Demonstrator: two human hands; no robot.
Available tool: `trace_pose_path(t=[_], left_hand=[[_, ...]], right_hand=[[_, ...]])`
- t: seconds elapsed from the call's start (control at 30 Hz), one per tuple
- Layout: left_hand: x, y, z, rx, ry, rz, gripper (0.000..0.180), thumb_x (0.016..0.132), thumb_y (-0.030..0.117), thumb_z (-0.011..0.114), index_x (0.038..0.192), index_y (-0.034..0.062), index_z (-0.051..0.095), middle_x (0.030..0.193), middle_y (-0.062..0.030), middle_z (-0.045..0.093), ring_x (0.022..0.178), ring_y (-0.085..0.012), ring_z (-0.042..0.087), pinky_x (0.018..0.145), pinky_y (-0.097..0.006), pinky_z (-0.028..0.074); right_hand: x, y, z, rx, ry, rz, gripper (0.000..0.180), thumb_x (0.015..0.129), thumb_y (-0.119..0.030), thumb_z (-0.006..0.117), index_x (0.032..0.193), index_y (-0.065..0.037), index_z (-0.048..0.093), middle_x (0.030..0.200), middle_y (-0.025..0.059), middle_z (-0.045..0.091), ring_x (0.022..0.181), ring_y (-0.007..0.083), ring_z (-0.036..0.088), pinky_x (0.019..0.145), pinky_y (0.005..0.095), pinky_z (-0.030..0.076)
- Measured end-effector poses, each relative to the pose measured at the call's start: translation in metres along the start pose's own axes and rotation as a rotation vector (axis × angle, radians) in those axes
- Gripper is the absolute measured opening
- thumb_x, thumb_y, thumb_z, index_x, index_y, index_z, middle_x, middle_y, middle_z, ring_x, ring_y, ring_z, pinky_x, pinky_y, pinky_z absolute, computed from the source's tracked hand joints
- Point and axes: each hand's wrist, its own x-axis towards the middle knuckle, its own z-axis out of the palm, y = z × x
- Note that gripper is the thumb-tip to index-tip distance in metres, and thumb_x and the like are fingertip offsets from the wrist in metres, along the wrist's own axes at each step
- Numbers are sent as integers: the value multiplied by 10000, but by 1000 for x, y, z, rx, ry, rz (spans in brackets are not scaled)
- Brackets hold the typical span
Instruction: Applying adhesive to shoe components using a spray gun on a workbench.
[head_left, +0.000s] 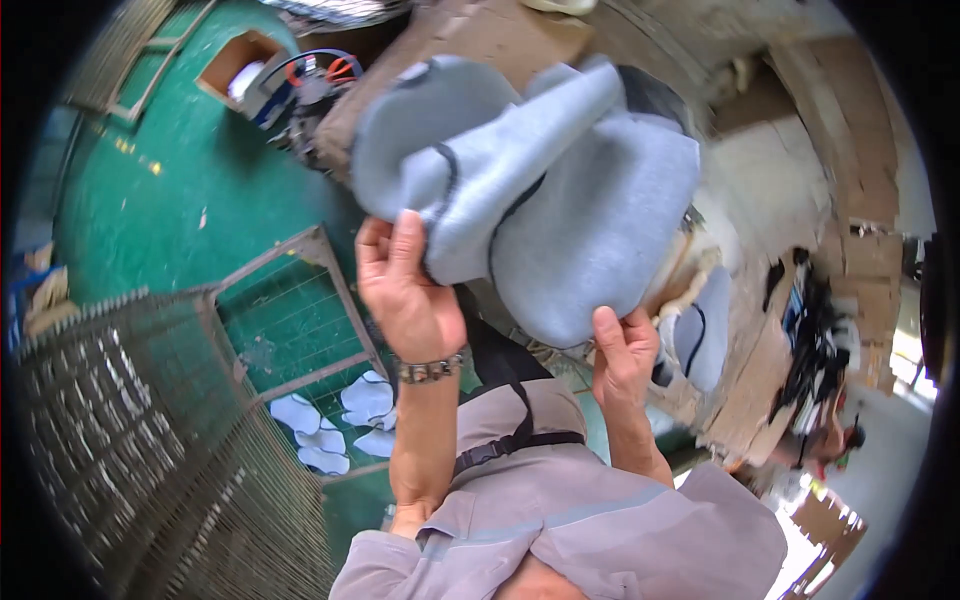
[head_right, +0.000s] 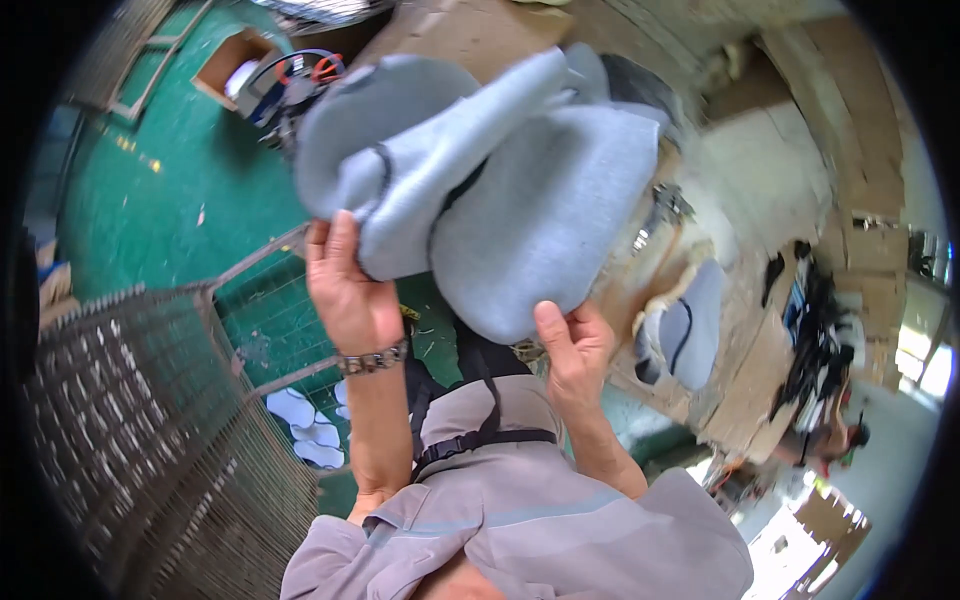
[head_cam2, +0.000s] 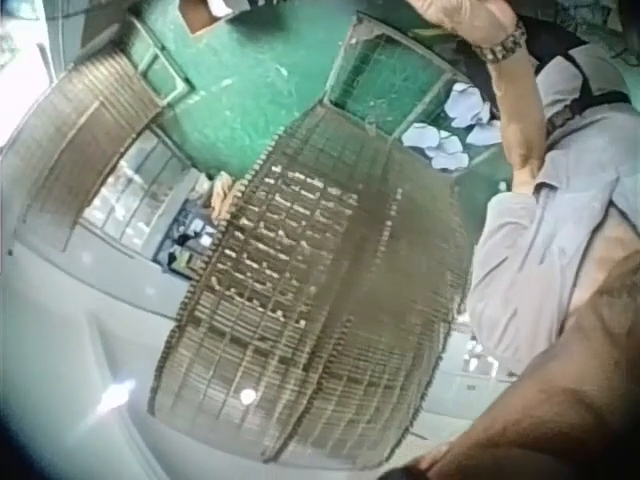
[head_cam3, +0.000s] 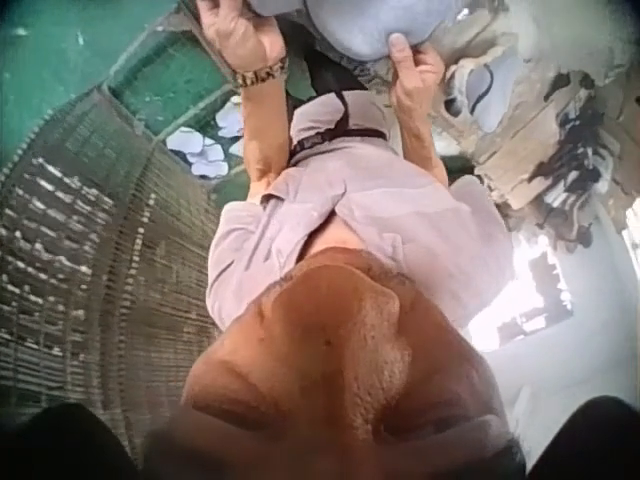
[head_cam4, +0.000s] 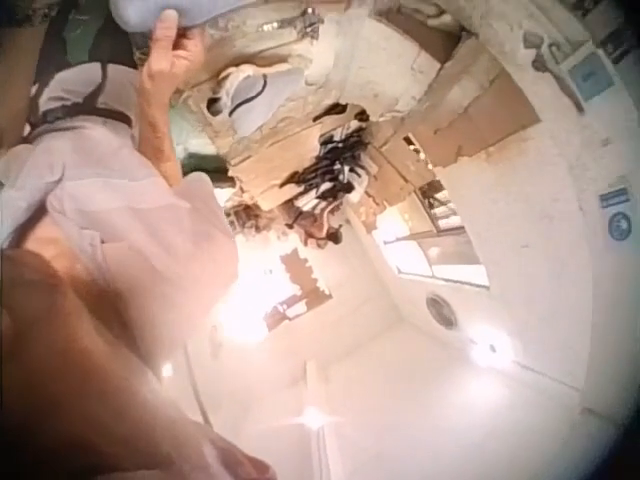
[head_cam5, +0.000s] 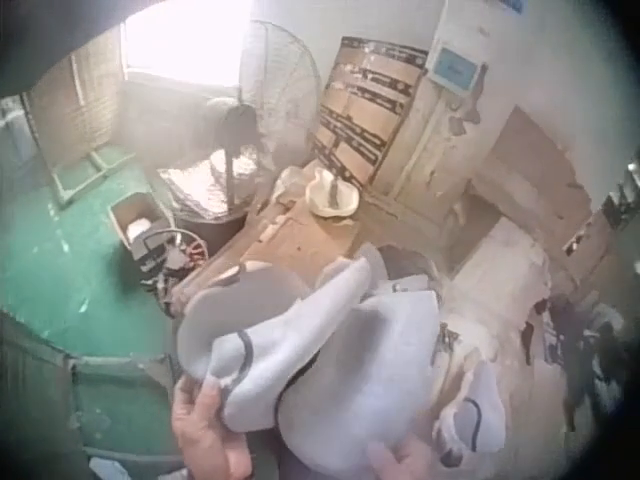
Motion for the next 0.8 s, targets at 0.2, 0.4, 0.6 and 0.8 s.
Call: trace_pose_path(t=[0.2, 0.4, 0.6, 0.8], left_hand=[[-24, 134, -96, -11, 268, 258, 185, 988, 122, 694, 1168, 126, 654, 1186, -61, 717, 1089, -243, 688, 953, -484, 579], [-38, 191, -251, -113, 636, 373, 185, 964, 98, 729, 1111, 115, 618, 1031, 11, 669, 919, -133, 628, 830, -295, 517], [-47, 189, -408, -417, 990, 487, 210, 954, 36, 715, 1136, 41, 610, 1118, -63, 668, 1042, -180, 636, 948, -334, 534], [-39, 145, -573, -495, 1103, 545, 254, 1019, 208, 656, 1213, 42, 651, 1222, -93, 692, 1134, -250, 657, 998, -426, 537]], right_hand=[[-25, 7, 94, -177, -234, 128, 262, 999, -141, 696, 1212, 9, 666, 1091, 36, 707, 966, 94, 615, 891, 265, 474], [-55, 72, 215, -423, -588, 339, 257, 1001, -189, 700, 1167, 6, 689, 980, 29, 721, 834, 77, 646, 735, 257, 544], [-88, 181, 330, -671, -832, 520, 344, 977, -249, 714, 1144, 51, 695, 937, 62, 718, 731, 100, 656, 643, 268, 584], [-94, 311, 430, -947, -1152, 643, 349, 967, -287, 708, 1083, 42, 702, 810, 48, 654, 646, 121, 639, 607, 283, 594]])
